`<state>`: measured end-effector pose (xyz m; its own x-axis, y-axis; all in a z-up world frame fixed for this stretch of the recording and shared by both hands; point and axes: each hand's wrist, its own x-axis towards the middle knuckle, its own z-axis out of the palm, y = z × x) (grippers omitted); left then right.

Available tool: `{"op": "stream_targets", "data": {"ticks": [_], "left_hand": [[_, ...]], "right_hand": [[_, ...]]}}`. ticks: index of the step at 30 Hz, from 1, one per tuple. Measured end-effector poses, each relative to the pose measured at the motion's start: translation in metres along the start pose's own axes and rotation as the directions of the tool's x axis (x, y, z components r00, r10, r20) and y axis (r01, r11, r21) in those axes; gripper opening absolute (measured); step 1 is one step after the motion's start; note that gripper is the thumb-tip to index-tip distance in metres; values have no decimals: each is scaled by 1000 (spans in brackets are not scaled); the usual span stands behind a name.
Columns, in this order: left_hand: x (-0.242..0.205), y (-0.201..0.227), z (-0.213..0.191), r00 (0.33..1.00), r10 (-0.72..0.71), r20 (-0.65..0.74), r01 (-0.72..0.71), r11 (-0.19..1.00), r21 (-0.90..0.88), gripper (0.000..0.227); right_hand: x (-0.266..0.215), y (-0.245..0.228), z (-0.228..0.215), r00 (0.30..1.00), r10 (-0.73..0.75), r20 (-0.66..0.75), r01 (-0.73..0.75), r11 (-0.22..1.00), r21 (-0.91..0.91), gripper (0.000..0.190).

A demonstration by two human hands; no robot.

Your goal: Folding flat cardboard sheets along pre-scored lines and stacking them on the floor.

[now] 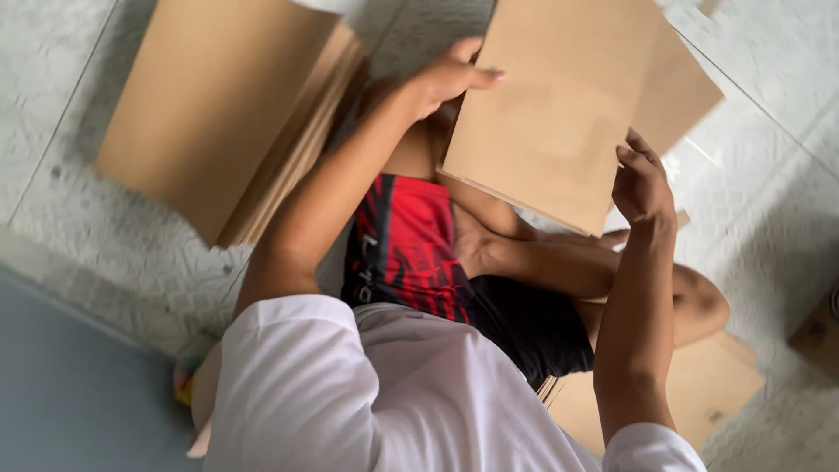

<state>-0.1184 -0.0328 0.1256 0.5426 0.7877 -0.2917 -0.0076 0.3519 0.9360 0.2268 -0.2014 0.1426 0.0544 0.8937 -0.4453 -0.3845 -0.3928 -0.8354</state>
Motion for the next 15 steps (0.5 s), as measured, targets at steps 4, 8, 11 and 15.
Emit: {"op": "stream_targets", "data": {"ticks": [4,8,11,15], "left_hand": [[-55,68,-71,983,168,-78,-144,957,251,47],[-135,69,-159,950,88,-300,15,946,325,43],[-219,40,-256,889,12,-458,182,908,377,41],[-316,11,-342,787,-61,-614,398,811,430,42]], "right_hand": [[14,-10,92,987,13,163,-17,1000,17,39],[32,1,188,957,50,284,-33,997,-65,35],[17,22,282,935,81,344,-57,995,-81,44],[-15,68,394,895,162,415,-92,979,-183,51]]}}
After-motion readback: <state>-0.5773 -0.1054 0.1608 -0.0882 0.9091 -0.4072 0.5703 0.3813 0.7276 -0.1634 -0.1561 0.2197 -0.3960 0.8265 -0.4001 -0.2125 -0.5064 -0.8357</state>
